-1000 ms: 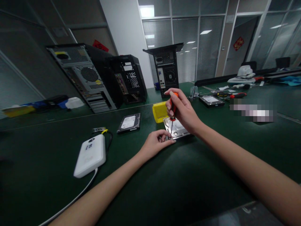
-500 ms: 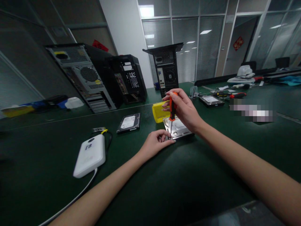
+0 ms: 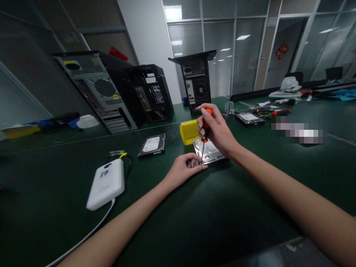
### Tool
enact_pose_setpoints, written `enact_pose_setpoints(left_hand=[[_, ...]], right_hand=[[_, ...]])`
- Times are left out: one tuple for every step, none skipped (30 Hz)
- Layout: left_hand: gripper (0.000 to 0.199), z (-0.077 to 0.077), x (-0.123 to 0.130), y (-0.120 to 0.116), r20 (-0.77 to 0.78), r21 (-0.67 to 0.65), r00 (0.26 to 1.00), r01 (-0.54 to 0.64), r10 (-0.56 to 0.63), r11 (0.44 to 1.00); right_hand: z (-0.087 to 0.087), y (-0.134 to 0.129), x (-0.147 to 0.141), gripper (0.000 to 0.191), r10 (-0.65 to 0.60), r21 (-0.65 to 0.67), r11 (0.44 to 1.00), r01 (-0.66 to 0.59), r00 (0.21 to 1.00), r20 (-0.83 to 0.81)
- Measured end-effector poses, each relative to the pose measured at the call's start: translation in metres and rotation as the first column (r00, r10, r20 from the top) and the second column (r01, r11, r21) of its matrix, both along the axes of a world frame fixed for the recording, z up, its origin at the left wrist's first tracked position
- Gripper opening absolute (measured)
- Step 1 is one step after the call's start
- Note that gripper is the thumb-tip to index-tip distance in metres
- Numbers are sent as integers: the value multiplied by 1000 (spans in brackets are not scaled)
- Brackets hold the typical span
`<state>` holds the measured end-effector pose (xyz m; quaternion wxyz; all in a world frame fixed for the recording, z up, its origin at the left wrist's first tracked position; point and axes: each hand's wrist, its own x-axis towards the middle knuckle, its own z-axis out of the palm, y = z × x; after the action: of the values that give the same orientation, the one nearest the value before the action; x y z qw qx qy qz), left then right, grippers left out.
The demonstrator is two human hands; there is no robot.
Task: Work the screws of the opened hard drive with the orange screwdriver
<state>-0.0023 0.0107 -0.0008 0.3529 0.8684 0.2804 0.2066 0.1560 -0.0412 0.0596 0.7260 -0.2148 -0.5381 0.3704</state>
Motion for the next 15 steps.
enact_pose_setpoints(left_hand=[[41,0,0,0,0,-2,1000,1,-1,1000],[41,0,0,0,1,-5,1000,1,-1,1000],[41,-1,0,0,2,-7,1000,1,-1,1000],[41,-1,0,0,2,-9,1000,2,-2,1000],[42,-1,0,0,1,-11,1000,3,-3,1000],[42,-2,0,0,-1,-11,1000,3,-3,1000],[42,-2,0,0,-2,-9,1000,4,-4,1000],[42,-3,0,1,-3,-6,1000,4,-4,1000],[42,-3,0,1,-2,-5,1000,4,-4,1000],[42,-3,0,1,-1,-4,1000,4,-4,1000],[42,-3,0,1,1,-6,1000,3,-3,1000],[42,-3,0,1,2,-11,1000,3,-3,1000],[41,-2,0,1,3,-15,1000,2,-1,1000],[41,-2,0,1,2,-19,1000,0,0,1000],[41,-2,0,1,1,-20,1000,-1,1,1000]], right_hand=[[0,-1,-1,23,4,-6,1000,-4,1000,-8],[1,-2,-1,24,11,-12,1000,-12,1000,-15],[1,-2,-2,24,21,-14,1000,-21,1000,-18],[1,-3,-2,24,31,-14,999,-31,999,-19],[1,-3,-2,23,40,-11,999,-41,999,-19],[1,-2,-2,22,49,-7,999,-49,999,-19],[0,-2,-1,21,55,-4,998,-56,998,-18],[0,-1,0,20,60,-2,998,-60,998,-19],[-1,0,1,19,63,-1,998,-63,998,-20],[-1,1,2,19,64,-1,998,-64,998,-22],[-1,2,2,20,65,-2,998,-65,998,-21],[-1,3,3,20,66,-3,998,-66,998,-19],[-1,3,4,20,68,-3,998,-68,998,-15],[-1,3,4,20,69,0,998,-69,998,-10],[-1,3,4,19,71,5,997,-71,997,-4]])
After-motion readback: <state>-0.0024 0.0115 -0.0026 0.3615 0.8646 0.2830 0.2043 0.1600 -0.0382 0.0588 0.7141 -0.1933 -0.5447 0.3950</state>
